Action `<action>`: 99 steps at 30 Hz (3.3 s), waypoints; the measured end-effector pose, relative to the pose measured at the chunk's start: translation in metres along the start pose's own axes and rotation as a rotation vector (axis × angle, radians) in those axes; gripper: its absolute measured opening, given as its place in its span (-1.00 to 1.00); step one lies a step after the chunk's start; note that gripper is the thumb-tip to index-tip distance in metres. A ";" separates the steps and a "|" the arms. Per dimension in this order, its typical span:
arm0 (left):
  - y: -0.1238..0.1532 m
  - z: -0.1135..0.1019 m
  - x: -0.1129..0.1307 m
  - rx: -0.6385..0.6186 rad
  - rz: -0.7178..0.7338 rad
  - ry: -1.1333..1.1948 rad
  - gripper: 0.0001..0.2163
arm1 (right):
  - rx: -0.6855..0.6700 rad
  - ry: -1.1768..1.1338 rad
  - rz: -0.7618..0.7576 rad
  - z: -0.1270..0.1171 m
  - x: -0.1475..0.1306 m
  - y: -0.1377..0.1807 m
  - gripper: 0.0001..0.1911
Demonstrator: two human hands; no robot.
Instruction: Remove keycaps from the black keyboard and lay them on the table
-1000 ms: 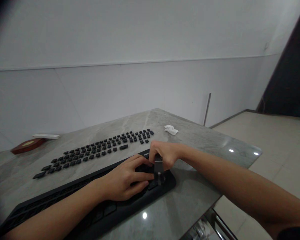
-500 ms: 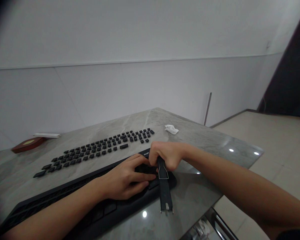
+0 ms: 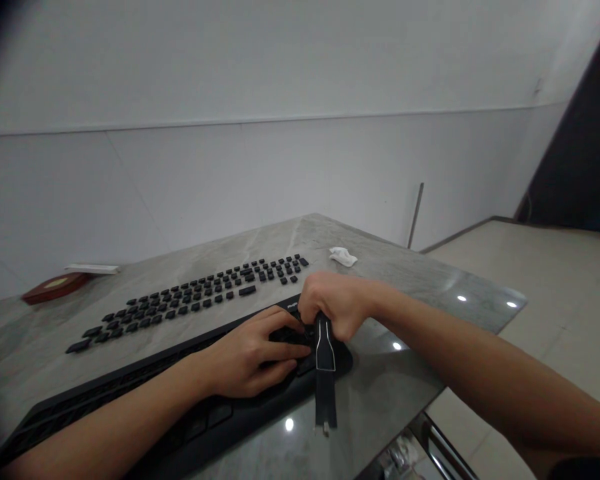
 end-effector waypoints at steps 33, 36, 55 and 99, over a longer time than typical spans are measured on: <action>-0.003 -0.002 0.009 0.027 0.122 0.000 -0.75 | -0.012 -0.014 -0.036 0.002 -0.005 -0.001 -0.71; -0.003 -0.001 0.009 0.019 0.126 -0.011 -0.75 | -0.006 0.110 -0.009 0.006 -0.010 -0.002 -0.80; -0.004 0.000 0.008 -0.049 0.065 -0.042 -0.74 | -0.071 0.416 0.109 0.013 -0.012 0.007 -0.94; -0.004 0.013 -0.004 -0.243 -0.124 -0.045 -0.59 | 0.322 -0.512 0.312 0.016 0.055 0.002 -0.61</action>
Point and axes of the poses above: each hand's wrist, its own y-axis away from the middle knuckle, its own z-axis out of the palm, x = y × z, the point moved 7 cm from there along -y, towards the middle knuckle, and after that the axes turned 9 degrees about -x, right-handed, at the moved point
